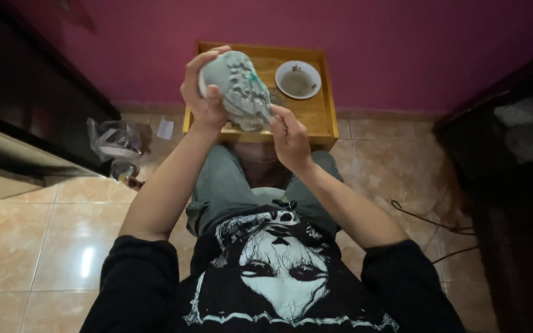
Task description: The person scrubs a white and grey sneaker with a toothbrush, focusing on the sole and side panels. They rotate the shoe to clean different areas and dip the brush into a small bowl of liquid on a wooden table.
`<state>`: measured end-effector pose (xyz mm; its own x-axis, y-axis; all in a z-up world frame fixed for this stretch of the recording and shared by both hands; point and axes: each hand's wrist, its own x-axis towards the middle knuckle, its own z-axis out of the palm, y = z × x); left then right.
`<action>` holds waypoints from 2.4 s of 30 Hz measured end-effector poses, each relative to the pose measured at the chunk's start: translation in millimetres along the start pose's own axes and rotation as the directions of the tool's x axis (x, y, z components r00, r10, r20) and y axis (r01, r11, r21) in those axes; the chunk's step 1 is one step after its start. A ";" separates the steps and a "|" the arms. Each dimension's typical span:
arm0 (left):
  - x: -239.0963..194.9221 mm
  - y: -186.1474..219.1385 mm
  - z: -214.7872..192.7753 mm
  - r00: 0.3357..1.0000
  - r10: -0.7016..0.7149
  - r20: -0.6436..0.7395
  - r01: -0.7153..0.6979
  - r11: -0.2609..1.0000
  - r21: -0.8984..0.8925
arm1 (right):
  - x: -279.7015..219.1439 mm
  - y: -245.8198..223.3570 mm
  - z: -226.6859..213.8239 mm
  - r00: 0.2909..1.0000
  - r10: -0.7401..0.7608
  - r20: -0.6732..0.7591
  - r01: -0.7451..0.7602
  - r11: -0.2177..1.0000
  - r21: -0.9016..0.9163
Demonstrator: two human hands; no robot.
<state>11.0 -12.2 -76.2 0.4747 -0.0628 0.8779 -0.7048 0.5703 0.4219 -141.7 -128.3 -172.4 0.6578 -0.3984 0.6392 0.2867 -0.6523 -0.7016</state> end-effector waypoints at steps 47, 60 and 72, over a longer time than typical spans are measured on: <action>-113.9 31.4 -12.5 0.979 0.034 -0.199 -0.090 0.957 -0.276 | -77.4 -60.9 4.2 0.981 0.193 -0.028 -0.184 0.963 0.197; -95.9 44.3 -26.2 0.948 0.117 -0.295 -0.164 0.976 -0.141 | -73.3 -37.4 -3.6 0.967 0.255 -0.001 -0.254 0.965 0.071; -95.0 43.0 -26.9 0.944 0.153 -0.294 -0.198 0.971 -0.132 | -71.1 -33.2 -11.0 0.964 0.266 0.015 -0.266 0.956 0.127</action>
<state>-50.3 40.3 -147.6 0.4953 0.2685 0.8262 -0.7088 0.6748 0.2057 -205.7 -85.4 -191.1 0.7207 -0.5478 0.4249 0.1877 -0.4357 -0.8803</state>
